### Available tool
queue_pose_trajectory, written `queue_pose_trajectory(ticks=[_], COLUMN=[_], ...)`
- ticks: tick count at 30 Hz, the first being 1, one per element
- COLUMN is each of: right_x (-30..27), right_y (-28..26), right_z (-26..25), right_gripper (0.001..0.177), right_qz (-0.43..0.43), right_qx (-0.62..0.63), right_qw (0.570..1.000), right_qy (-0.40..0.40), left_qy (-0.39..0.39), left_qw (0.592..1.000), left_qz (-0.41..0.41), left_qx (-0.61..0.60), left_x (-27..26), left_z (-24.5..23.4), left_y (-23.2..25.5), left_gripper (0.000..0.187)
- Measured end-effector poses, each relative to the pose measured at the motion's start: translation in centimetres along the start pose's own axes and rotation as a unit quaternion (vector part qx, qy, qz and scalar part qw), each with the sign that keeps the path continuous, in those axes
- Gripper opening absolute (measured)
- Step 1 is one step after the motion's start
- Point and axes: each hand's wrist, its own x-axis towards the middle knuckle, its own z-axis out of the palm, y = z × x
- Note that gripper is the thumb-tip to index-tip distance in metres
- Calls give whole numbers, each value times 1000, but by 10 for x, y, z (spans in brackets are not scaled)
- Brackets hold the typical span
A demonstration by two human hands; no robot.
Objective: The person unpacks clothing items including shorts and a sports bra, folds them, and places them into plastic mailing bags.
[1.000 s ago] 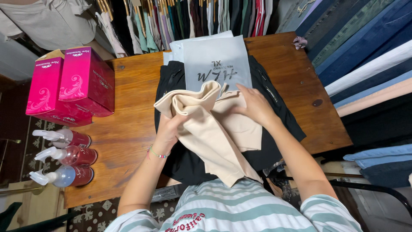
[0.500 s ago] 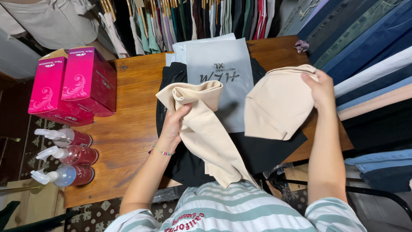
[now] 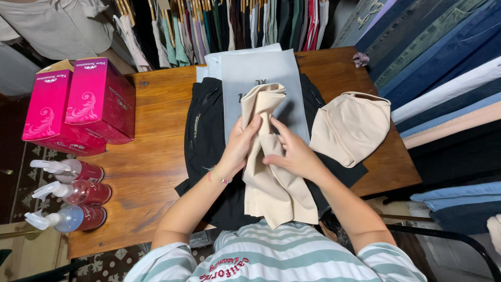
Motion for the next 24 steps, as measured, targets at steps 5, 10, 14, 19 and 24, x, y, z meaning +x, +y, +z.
queue_pose_trajectory(ticks=[5, 10, 14, 19, 24], right_x=[13, 22, 28, -20, -93], right_y=[25, 44, 44, 62, 59], right_z=[-16, -94, -120, -113, -88], right_gripper=[55, 52, 61, 97, 96], right_qz=[-39, -27, -30, 96, 240], right_qx=[73, 260, 118, -56, -9], right_qw=[988, 948, 970, 983, 965], right_qy=[129, 179, 211, 146, 100], left_qy=[-9, 58, 106, 79, -56], left_qw=[999, 989, 992, 940, 943], left_qz=[-9, 14, 52, 37, -9], left_qx=[-34, -135, 42, 331, 329], left_x=[26, 30, 45, -15, -103], left_z=[-48, -83, -110, -126, -128], left_y=[7, 80, 82, 56, 32], left_gripper=[44, 47, 54, 106, 108])
